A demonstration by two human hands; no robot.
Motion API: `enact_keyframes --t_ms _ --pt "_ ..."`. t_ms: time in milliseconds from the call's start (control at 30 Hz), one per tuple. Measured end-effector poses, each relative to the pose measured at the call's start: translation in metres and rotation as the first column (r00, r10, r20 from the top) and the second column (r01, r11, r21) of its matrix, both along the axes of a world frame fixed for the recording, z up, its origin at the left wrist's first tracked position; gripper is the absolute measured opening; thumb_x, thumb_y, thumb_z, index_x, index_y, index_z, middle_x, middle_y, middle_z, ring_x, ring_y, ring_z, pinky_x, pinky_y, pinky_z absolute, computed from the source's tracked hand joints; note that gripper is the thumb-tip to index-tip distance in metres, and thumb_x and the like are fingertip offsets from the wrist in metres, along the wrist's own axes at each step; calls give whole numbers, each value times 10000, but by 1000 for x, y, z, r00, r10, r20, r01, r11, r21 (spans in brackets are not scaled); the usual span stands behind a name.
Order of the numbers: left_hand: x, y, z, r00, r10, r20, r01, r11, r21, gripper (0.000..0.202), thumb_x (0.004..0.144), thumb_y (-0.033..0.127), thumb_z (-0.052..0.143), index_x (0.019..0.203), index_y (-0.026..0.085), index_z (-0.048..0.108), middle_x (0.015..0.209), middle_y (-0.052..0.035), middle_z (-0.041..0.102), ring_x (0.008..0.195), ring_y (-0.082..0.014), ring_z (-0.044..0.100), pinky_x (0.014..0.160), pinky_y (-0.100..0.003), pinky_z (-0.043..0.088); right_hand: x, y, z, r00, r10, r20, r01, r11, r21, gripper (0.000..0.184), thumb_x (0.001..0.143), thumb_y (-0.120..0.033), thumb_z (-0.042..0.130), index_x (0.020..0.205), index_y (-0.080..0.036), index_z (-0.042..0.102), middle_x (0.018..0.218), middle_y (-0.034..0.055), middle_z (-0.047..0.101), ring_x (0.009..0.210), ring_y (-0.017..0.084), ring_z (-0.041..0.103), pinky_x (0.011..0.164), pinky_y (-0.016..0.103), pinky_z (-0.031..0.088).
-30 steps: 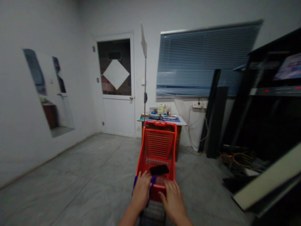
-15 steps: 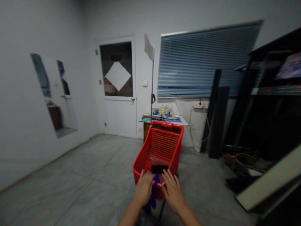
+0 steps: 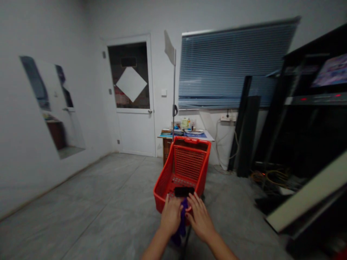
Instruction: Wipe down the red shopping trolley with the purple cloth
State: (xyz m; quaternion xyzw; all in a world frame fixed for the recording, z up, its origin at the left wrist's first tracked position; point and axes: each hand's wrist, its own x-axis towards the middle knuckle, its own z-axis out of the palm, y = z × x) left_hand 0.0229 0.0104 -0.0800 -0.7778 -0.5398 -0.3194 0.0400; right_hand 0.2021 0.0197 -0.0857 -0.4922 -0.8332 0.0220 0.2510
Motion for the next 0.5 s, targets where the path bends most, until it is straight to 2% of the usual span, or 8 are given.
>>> enact_keyframes --t_ms 167,233,300,367,500 --pt "-58 19 -4 995 104 -7 -104 995 -9 350 956 191 409 1247 230 600 1263 -50 667 1299 -242 517 1169 -567 279 -4 -2 -11 998 -33 -54 35 999 34 565 983 -497 390 1476 -221 405 1558 54 356 1471 244 227 1186 474 287" --pt "-67 24 -5 988 153 5 -153 988 -29 341 947 182 411 1207 211 629 1232 -60 683 1297 -261 521 1156 -576 298 -12 -3 -18 996 -49 -79 52 998 35 615 974 -535 387 1489 -198 385 1572 62 324 1474 263 212 1182 471 298" --pt "-59 24 -7 986 165 20 -164 985 -43 341 942 170 406 1183 205 644 1200 -70 696 1244 -257 567 1159 -584 289 -18 -4 -24 994 -59 -93 62 998 31 663 962 -569 390 1503 -186 358 1585 63 288 1477 278 197 1180 468 302" --pt "-38 18 -12 991 129 43 -128 991 -31 359 943 165 400 1215 217 628 1220 -72 687 1211 -239 590 1169 -587 270 -20 -1 -26 995 -54 -89 56 998 23 675 956 -585 391 1506 -197 353 1583 53 291 1476 281 202 1179 464 304" --pt "1 2 -24 995 46 90 -48 999 18 402 943 166 410 1301 254 570 1354 -58 612 1301 -221 519 1164 -564 308 -8 17 -11 997 -53 -53 53 999 4 611 986 -535 329 1495 -201 376 1546 52 374 1449 245 289 1177 436 300"
